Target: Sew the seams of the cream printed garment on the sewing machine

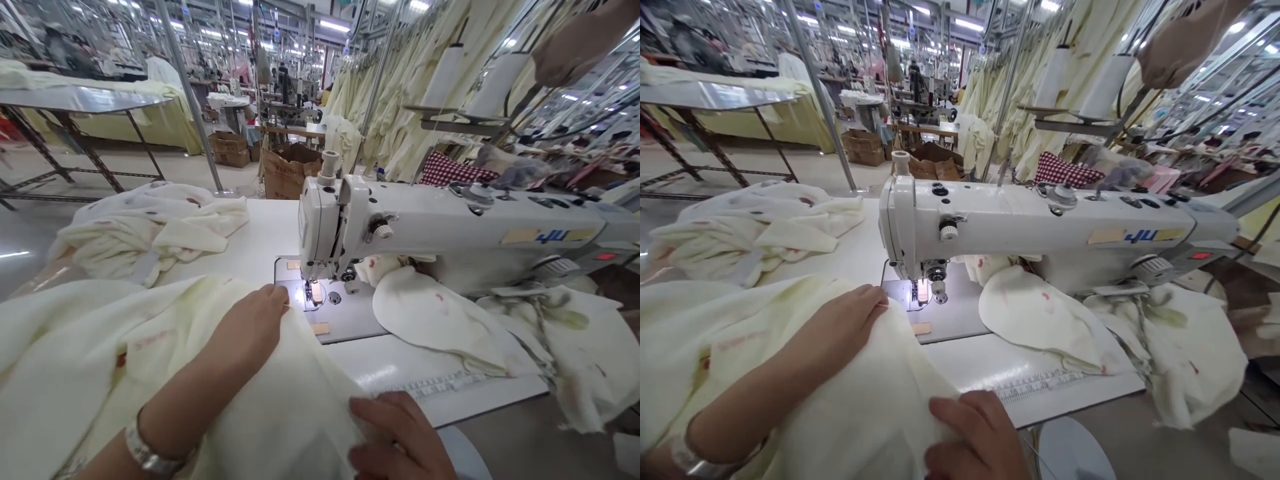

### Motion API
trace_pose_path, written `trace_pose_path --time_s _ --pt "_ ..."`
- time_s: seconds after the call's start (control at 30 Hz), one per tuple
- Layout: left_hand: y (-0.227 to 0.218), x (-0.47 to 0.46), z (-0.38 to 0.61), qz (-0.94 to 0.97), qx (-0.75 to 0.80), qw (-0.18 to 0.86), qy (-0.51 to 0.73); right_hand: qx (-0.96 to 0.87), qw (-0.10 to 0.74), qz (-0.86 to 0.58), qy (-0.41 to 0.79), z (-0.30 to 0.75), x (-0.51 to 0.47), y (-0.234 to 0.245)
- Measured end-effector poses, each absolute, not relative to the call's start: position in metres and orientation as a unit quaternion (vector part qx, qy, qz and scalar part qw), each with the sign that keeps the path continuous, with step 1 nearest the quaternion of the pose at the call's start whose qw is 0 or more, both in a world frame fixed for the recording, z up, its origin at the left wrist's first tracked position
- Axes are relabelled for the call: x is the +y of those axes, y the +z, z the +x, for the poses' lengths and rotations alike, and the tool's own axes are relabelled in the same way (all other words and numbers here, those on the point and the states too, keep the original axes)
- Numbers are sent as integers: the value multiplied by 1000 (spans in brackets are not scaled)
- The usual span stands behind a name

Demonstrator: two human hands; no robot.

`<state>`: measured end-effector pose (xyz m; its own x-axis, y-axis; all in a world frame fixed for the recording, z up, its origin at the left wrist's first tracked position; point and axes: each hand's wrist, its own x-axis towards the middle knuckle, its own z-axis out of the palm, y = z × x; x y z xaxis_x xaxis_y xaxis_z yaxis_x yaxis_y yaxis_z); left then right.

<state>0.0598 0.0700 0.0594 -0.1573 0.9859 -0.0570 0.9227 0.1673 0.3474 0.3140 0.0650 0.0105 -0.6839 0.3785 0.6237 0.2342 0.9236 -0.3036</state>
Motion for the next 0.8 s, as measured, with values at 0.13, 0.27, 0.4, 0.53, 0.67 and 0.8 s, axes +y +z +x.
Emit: trace_pose_path --time_s 0.13,0.27,0.4,0.53,0.67,0.8 --pt "46 84 62 646 745 117 118 -935 323 -122 85 313 83 13" --pt "38 86 63 642 747 111 130 -938 310 -115 108 320 93 19" --pt "32 86 61 655 736 91 141 -939 293 -142 114 324 97 21" --pt "26 91 61 687 711 28 146 -943 274 -154 112 323 96 19" --pt "28 83 70 725 682 16 94 -948 235 -169 132 323 93 21" --pt "28 56 79 740 669 12 73 -948 235 -163 137 324 89 22"
